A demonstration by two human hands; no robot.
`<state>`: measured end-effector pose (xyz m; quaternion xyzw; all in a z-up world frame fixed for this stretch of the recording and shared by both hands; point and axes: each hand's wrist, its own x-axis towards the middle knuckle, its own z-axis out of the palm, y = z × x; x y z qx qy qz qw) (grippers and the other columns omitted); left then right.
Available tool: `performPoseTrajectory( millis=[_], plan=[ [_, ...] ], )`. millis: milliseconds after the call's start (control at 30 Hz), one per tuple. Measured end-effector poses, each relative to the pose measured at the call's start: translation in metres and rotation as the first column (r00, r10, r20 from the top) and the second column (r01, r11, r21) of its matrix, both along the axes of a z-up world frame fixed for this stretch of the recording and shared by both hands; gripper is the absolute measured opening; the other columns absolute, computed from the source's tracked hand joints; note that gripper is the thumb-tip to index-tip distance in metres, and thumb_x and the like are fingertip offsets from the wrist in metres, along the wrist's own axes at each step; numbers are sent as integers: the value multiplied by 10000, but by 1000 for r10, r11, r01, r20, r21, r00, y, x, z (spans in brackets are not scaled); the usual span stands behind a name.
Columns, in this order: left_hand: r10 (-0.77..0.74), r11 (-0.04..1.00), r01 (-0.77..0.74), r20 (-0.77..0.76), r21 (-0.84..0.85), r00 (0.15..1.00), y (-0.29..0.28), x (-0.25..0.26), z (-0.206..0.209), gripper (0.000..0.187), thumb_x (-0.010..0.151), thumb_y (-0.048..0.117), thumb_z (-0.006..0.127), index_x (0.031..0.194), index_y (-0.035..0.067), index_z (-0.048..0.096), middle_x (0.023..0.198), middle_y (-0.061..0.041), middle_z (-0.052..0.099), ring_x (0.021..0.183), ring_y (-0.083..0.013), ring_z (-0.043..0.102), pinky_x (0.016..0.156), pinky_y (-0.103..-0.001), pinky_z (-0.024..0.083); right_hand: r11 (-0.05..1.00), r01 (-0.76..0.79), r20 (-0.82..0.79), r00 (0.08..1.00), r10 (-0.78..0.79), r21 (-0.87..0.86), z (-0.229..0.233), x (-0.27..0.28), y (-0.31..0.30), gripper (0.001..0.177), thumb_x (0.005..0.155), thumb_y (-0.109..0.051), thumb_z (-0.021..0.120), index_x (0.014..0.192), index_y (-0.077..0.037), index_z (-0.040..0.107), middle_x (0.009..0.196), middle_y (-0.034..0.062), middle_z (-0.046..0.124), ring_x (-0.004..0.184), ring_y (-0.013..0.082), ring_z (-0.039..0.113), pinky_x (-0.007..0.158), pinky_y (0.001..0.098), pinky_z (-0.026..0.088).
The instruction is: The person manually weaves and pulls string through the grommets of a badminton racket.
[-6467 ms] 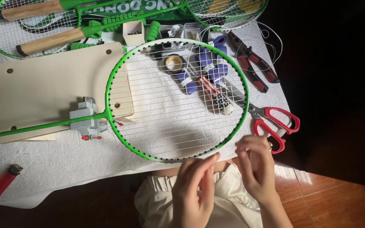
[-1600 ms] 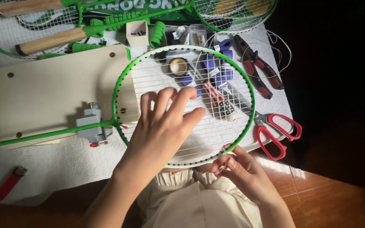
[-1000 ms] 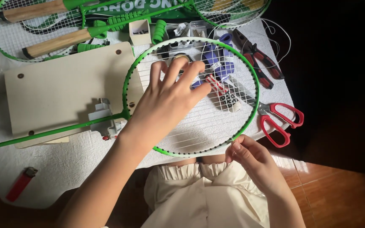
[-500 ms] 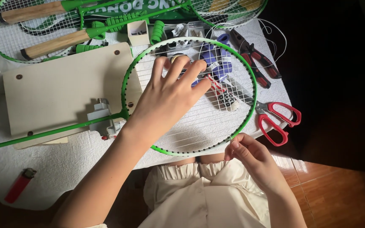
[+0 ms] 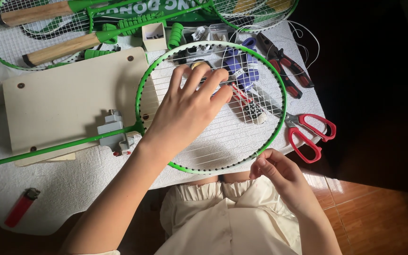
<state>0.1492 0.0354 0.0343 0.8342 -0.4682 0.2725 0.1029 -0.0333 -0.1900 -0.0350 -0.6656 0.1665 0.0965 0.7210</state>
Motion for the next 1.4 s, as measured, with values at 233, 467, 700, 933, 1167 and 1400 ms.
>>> performPoseTrajectory(
  millis=[233,467,700,933,1167,1400],
  plan=[
    [8,1000,-8,-3,-9,1000,-1,0,-1,170,918,121,710,1080,79,674,1292,-56,545,1233,-247,526,1067,-485,426,999,-31,11,999,31,-45,-1,0,-1,288,1004,-260,607,1003,27,638,855,77,684,864,165,671,839,322,529],
    [15,1000,-15,-21,4,1000,-2,-1,-1,162,897,112,724,1045,75,669,1287,-61,543,1219,-252,526,1030,-481,445,998,-39,9,999,40,-52,0,0,-2,287,997,-258,610,1000,27,646,859,79,690,863,167,680,836,324,539],
    [4,999,-7,-84,-42,996,-2,-2,0,137,908,100,737,1022,61,671,1284,-62,538,1200,-248,531,1004,-445,471,999,-31,33,999,32,-23,-2,-2,-2,271,1005,-243,616,1031,26,633,886,81,679,884,172,674,845,334,539],
    [-19,996,6,-148,-87,989,2,2,-4,151,913,76,725,1058,81,686,1296,-47,554,1217,-239,539,1048,-437,458,999,-23,13,1000,23,-35,-2,-2,-2,248,983,-215,619,1062,19,641,900,79,691,892,169,686,851,333,552],
    [7,968,-51,-177,-245,984,7,18,9,147,991,135,753,1109,86,681,1271,-43,578,1211,-243,552,1074,-448,432,995,-48,27,998,51,-86,-3,-2,-9,230,974,-164,635,1090,33,653,922,79,692,913,156,677,861,322,546],
    [11,939,-101,-263,-330,965,-9,63,23,101,1011,187,755,1042,94,730,1128,-56,642,1098,-285,587,976,-438,448,985,-97,-53,994,91,-140,0,3,-14,220,928,-152,680,1061,24,683,949,94,745,947,157,715,878,322,564]
  ],
)
